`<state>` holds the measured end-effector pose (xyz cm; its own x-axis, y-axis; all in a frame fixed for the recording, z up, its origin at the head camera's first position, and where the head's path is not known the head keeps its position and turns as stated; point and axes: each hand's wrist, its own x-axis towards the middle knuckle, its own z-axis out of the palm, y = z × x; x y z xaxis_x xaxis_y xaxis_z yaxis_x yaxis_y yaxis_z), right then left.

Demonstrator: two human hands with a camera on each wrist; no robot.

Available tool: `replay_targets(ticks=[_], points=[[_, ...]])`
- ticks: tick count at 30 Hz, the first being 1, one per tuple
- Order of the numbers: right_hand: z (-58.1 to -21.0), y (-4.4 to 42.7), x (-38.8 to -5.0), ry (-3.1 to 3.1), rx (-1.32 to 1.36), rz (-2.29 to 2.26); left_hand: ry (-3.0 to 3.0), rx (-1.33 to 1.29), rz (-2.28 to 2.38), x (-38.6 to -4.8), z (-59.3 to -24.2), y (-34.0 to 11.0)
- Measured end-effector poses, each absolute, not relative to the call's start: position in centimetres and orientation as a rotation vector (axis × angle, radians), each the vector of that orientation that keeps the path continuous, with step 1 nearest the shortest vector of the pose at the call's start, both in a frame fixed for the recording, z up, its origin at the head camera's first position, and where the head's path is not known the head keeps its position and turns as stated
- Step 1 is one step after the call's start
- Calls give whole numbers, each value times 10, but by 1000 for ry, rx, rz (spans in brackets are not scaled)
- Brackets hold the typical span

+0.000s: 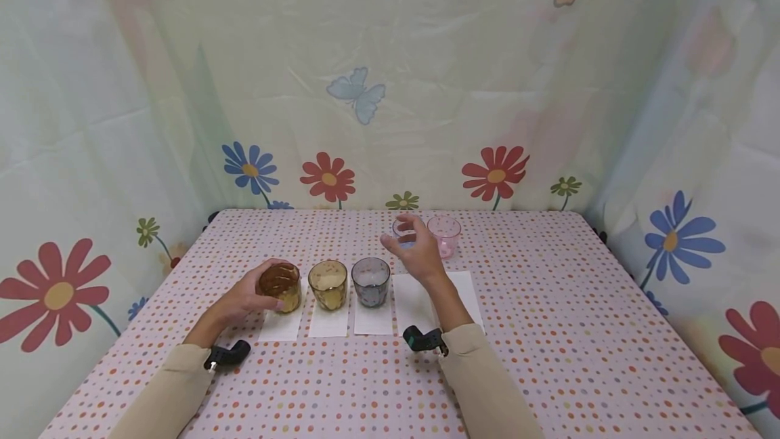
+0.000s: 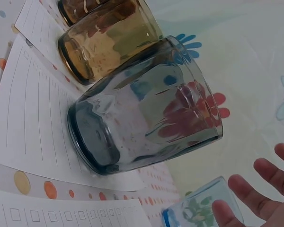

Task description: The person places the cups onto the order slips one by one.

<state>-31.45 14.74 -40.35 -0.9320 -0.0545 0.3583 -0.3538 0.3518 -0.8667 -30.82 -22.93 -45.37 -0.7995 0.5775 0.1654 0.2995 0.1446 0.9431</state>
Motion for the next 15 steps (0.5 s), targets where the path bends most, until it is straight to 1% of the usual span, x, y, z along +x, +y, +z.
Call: replay_targets(ticks=[9,15], points=[[-404,152,-317,-2356,196,1631,2184,876,1703,-309,-454,-230],[-405,153,-318,-2375,103,1556,2189,855,1697,-309,-454,-229]])
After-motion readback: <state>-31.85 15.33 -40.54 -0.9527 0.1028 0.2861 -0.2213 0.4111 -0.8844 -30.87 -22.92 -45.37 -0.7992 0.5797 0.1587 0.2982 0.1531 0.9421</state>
